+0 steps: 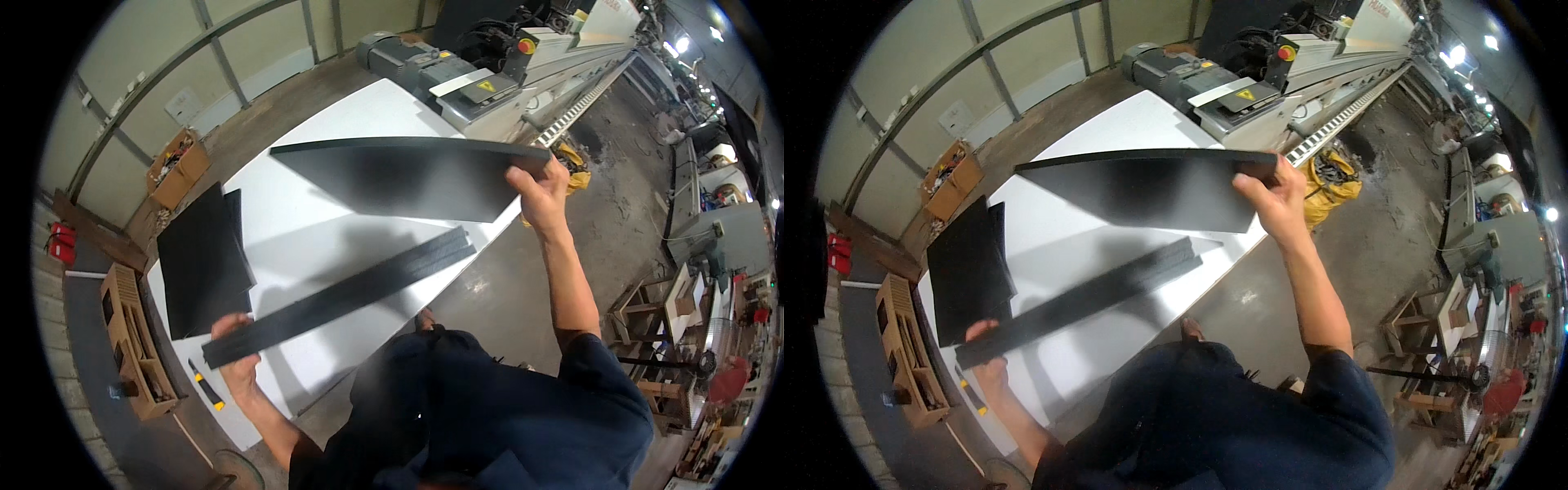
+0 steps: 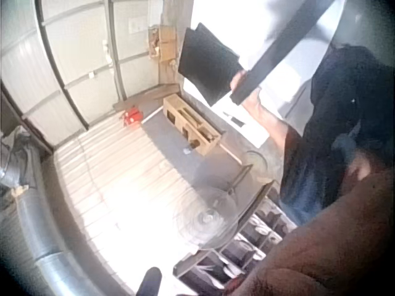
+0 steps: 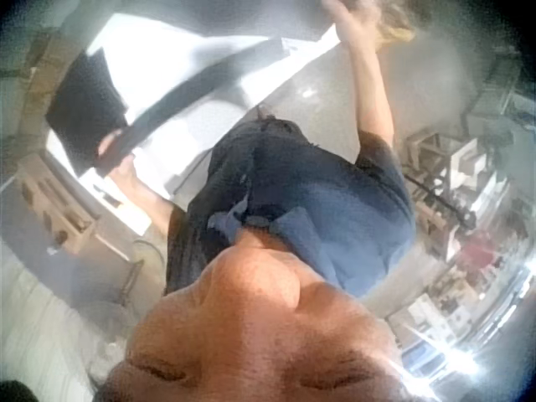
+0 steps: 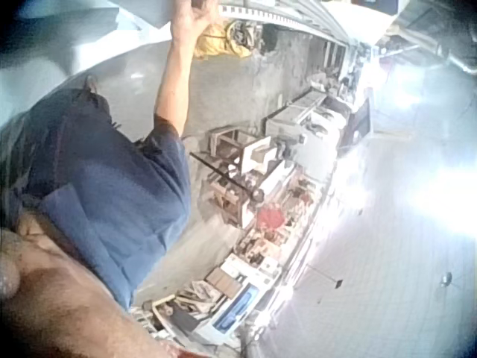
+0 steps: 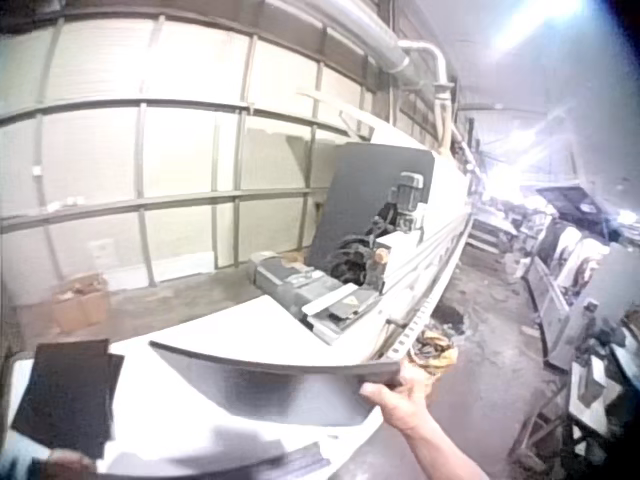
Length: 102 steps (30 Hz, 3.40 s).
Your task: The person picks up several black panels one at a time from a worktable and stacks them together by hand on the floor before picking up the entire stack.
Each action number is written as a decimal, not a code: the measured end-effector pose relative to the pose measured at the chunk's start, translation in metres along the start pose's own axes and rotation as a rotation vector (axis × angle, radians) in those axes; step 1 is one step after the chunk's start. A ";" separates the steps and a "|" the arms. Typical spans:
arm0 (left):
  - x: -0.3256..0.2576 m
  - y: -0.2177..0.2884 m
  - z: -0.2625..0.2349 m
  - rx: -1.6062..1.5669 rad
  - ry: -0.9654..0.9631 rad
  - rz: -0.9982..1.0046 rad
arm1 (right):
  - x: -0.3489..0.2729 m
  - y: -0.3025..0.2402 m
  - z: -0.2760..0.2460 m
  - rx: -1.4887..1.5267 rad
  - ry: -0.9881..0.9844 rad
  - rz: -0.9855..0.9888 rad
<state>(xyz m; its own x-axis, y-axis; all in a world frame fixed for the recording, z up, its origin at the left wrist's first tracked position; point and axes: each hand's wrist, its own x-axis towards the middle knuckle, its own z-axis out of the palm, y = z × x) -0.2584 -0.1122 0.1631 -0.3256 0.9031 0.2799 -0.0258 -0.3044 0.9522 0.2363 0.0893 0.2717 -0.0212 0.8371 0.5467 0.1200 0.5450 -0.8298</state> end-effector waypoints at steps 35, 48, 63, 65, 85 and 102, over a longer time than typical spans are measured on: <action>0.041 0.081 0.042 0.019 0.172 0.081 | -0.035 0.003 0.098 0.561 -0.186 0.131; 0.044 0.111 0.058 0.044 0.183 -0.210 | -0.057 0.013 0.100 0.216 0.047 0.062; 0.045 0.099 0.053 0.002 0.201 -0.167 | -0.053 0.016 0.100 0.162 0.042 0.043; 0.044 0.091 0.047 0.043 0.174 -0.143 | -0.053 0.017 0.100 0.173 0.038 0.050; 0.022 0.016 0.046 -0.090 0.079 -0.039 | -0.026 0.018 0.081 0.373 -0.063 0.358; 0.026 0.029 0.053 -0.004 0.137 -0.019 | 0.055 -0.101 0.211 -0.574 -0.960 -0.426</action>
<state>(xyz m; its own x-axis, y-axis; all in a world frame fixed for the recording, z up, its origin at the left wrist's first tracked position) -0.2177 -0.0812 0.2042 -0.4511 0.8591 0.2418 -0.0372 -0.2887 0.9567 0.0139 0.0901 0.3620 -0.8702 0.4211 0.2558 0.3437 0.8908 -0.2971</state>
